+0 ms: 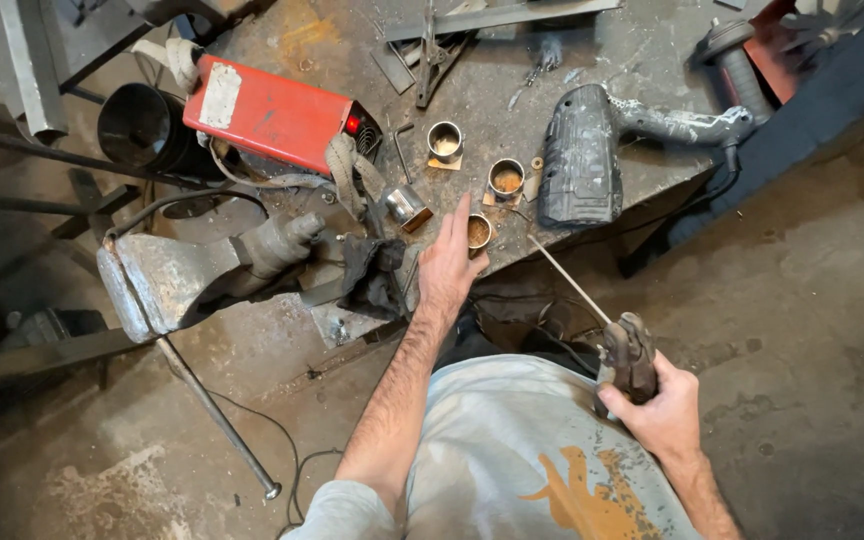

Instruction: The person welds seams on small metal ring and cylinder workpieces at a workbench using an arc welder, producing sparks and bright arc light. Between welds they chip or brush the welds, wipe pieces with a black cloth, and reposition the metal rings on the bench.

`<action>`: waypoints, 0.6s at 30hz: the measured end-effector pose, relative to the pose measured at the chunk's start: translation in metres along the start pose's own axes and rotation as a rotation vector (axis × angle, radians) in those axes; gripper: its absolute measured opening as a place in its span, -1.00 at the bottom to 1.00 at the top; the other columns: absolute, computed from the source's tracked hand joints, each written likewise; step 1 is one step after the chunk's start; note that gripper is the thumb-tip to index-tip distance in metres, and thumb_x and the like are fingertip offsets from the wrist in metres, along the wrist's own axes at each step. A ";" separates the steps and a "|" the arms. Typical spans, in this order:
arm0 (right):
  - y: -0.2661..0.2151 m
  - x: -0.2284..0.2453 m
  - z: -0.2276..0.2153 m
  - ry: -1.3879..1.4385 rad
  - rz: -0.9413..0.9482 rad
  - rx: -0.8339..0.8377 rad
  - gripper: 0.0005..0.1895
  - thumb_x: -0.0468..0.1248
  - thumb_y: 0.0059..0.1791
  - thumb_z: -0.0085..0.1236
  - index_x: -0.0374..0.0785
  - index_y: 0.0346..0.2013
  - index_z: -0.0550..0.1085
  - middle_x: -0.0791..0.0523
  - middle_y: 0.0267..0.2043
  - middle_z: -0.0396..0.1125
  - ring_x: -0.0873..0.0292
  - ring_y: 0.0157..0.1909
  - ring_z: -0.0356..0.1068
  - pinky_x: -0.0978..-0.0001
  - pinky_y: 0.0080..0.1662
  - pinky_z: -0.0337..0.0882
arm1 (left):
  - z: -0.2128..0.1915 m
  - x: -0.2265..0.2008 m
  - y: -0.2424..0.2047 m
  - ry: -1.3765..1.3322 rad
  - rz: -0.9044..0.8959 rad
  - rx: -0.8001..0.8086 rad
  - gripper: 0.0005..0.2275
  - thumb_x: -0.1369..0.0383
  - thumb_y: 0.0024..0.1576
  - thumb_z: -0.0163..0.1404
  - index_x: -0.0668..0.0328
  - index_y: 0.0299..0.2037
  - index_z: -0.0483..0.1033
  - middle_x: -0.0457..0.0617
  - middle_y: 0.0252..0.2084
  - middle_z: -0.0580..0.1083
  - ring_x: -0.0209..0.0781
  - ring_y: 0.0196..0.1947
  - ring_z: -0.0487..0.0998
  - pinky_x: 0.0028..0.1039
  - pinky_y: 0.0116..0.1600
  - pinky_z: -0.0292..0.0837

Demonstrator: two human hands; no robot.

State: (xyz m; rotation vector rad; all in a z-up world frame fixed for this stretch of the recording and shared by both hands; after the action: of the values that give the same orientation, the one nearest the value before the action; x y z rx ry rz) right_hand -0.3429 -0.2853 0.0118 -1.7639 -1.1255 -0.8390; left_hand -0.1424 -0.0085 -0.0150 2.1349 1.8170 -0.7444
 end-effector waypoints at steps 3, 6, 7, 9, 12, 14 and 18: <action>0.006 0.006 0.001 -0.072 0.000 0.022 -0.45 -0.27 -0.33 0.42 -0.29 -0.05 0.57 0.12 -0.45 0.48 0.31 -0.40 0.38 0.37 -0.23 0.46 | -0.002 -0.002 -0.001 0.007 0.010 -0.001 -0.02 0.37 -0.12 0.35 0.04 0.50 -0.06 0.08 -0.01 0.36 0.14 -0.16 0.55 -0.16 -0.07 0.55; 0.013 0.014 0.003 -0.123 -0.012 0.037 -0.42 -0.24 -0.32 0.42 -0.30 -0.02 0.56 0.07 -0.40 0.52 0.29 -0.38 0.45 0.35 -0.21 0.48 | -0.004 -0.003 -0.001 0.018 0.026 -0.006 -0.02 0.37 -0.13 0.35 0.04 0.50 -0.05 0.07 -0.02 0.37 0.13 -0.14 0.56 -0.16 -0.07 0.55; 0.015 0.017 0.004 -0.134 -0.018 0.041 -0.42 -0.22 -0.31 0.42 -0.30 -0.01 0.55 0.06 -0.38 0.53 0.29 -0.37 0.49 0.34 -0.20 0.49 | -0.005 -0.004 0.000 0.022 0.038 -0.013 -0.02 0.36 -0.14 0.35 0.04 0.50 -0.05 0.07 -0.03 0.37 0.11 -0.14 0.56 -0.17 -0.06 0.56; 0.018 0.023 0.006 -0.132 -0.017 0.045 -0.42 -0.20 -0.29 0.42 -0.30 -0.01 0.55 0.05 -0.37 0.54 0.29 -0.36 0.51 0.34 -0.19 0.49 | -0.002 -0.002 0.001 0.024 0.032 -0.016 -0.02 0.36 -0.13 0.35 0.04 0.49 -0.05 0.07 -0.02 0.37 0.10 -0.14 0.56 -0.18 -0.06 0.56; 0.023 0.028 0.011 -0.134 0.011 0.060 -0.45 -0.17 -0.27 0.43 -0.30 -0.04 0.56 0.05 -0.36 0.55 0.27 -0.36 0.52 0.33 -0.19 0.50 | -0.001 0.001 0.001 0.044 0.005 -0.002 -0.05 0.35 -0.10 0.34 0.04 0.49 -0.05 0.07 0.00 0.37 0.09 -0.15 0.57 -0.19 -0.04 0.57; 0.023 0.027 0.013 -0.142 0.040 0.074 -0.48 -0.16 -0.26 0.44 -0.31 -0.07 0.57 0.05 -0.37 0.56 0.26 -0.37 0.51 0.32 -0.20 0.50 | 0.002 0.002 -0.002 0.057 -0.020 0.017 -0.06 0.34 -0.08 0.33 0.04 0.49 -0.04 0.08 0.01 0.37 0.08 -0.14 0.58 -0.19 -0.04 0.57; 0.025 0.027 0.016 -0.156 0.094 0.096 -0.53 -0.14 -0.24 0.45 -0.33 -0.14 0.57 0.04 -0.39 0.56 0.23 -0.39 0.50 0.30 -0.21 0.51 | -0.010 -0.006 -0.005 0.039 -0.032 0.015 -0.14 0.33 -0.01 0.28 0.11 0.47 -0.02 0.11 0.08 0.37 0.09 -0.23 0.61 -0.24 -0.14 0.60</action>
State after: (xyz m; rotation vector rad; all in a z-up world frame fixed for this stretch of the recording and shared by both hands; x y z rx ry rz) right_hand -0.3084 -0.2676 0.0207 -1.8120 -1.1536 -0.5897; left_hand -0.1459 -0.0081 -0.0029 2.1489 1.8758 -0.7301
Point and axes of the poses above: each hand's wrist, its own y-axis towards the middle knuckle, its own z-axis out of the palm, x = y × z, the point moved 9 cm from there along y, towards the middle knuckle
